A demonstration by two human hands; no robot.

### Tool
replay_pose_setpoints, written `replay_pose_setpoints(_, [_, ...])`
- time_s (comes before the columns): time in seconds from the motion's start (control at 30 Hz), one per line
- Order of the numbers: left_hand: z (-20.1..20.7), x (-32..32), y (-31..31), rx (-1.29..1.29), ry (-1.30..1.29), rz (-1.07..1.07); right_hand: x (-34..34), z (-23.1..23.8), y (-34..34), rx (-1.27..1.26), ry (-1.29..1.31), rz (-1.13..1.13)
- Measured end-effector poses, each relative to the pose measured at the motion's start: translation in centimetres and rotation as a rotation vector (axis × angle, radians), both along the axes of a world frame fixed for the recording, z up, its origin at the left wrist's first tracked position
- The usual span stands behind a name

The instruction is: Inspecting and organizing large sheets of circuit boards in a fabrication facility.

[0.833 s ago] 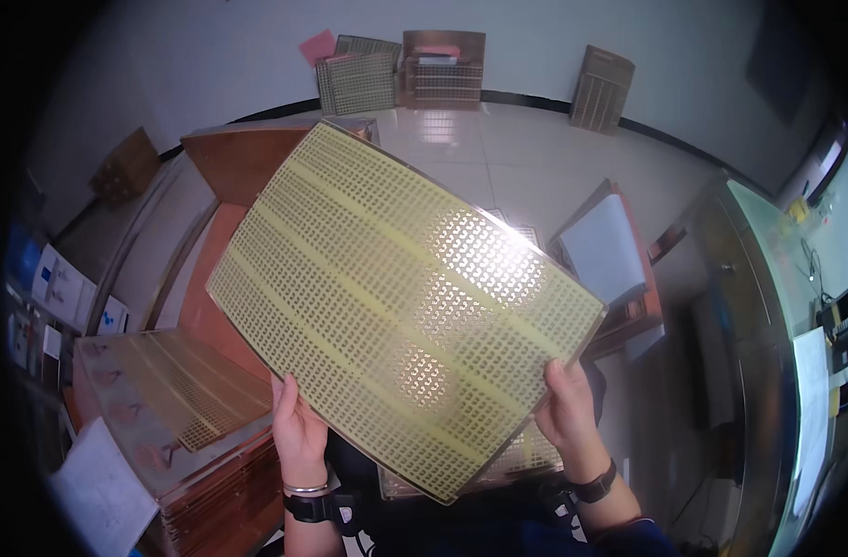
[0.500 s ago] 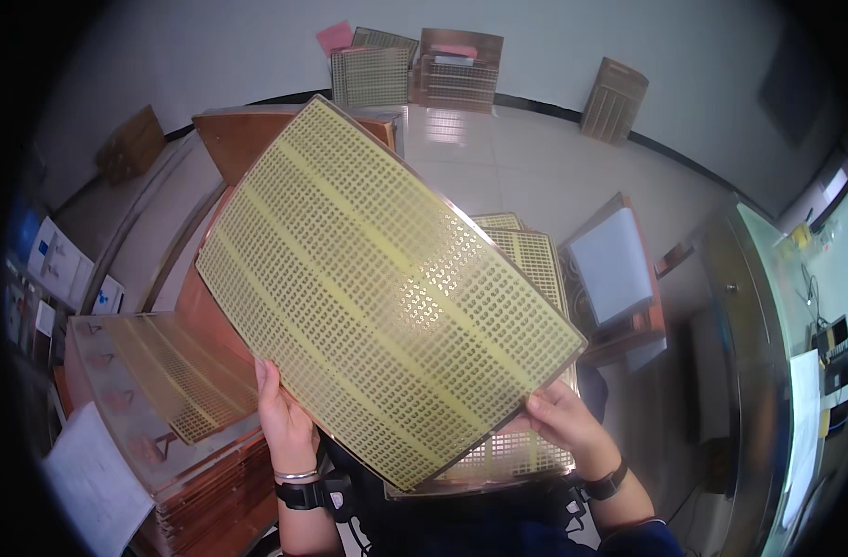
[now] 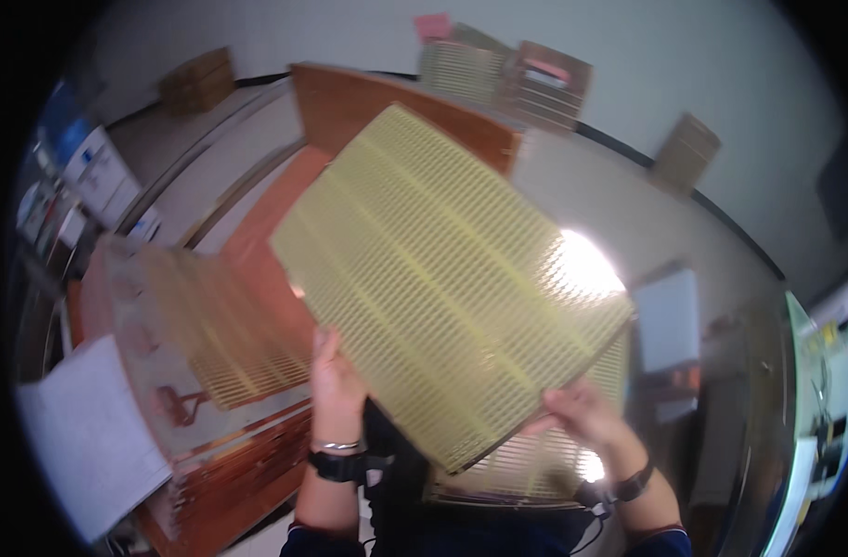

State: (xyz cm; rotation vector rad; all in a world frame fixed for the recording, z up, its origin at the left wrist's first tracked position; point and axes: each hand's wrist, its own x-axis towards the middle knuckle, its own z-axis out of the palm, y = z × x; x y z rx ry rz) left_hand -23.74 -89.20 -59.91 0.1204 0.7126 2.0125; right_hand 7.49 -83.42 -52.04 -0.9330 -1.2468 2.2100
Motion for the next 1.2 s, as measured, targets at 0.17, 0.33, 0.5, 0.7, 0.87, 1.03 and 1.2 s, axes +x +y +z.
replay_pose_setpoints(0.17, [0.9,0.2,1.0,-0.179,0.211,0.332,-7.3,1.7,4.2,0.133,-0.073,0.031])
replay_pose_setpoints(0.33, [3.2,1.1,-1.8,-0.109,0.337,0.185,-17.6,-2.7,8.1,0.234,-0.105,0.052])
replay_pose_setpoints(0.5, [4.8,1.3,-3.6,0.007,0.560,-0.285,-26.3,-9.3,8.7,0.483,-0.341,0.177])
replay_pose_setpoints(0.7, [6.1,2.7,-3.6,0.138,0.654,-0.485,-29.2,-11.1,1.7,0.788,0.047,0.594])
replay_pose_setpoints(0.87, [7.2,2.4,-4.4,0.258,0.703,-0.623,-21.4,-3.8,0.3,0.632,0.298,0.531])
replay_pose_setpoints(1.03, [3.6,1.8,-4.4,-0.073,0.610,-0.569,-10.1,-2.2,2.9,0.720,-0.315,0.107])
replay_pose_setpoints(1.2, [1.3,2.6,-4.6,-0.235,0.575,-0.784,7.7,-4.8,0.4,0.778,-0.695,-0.574])
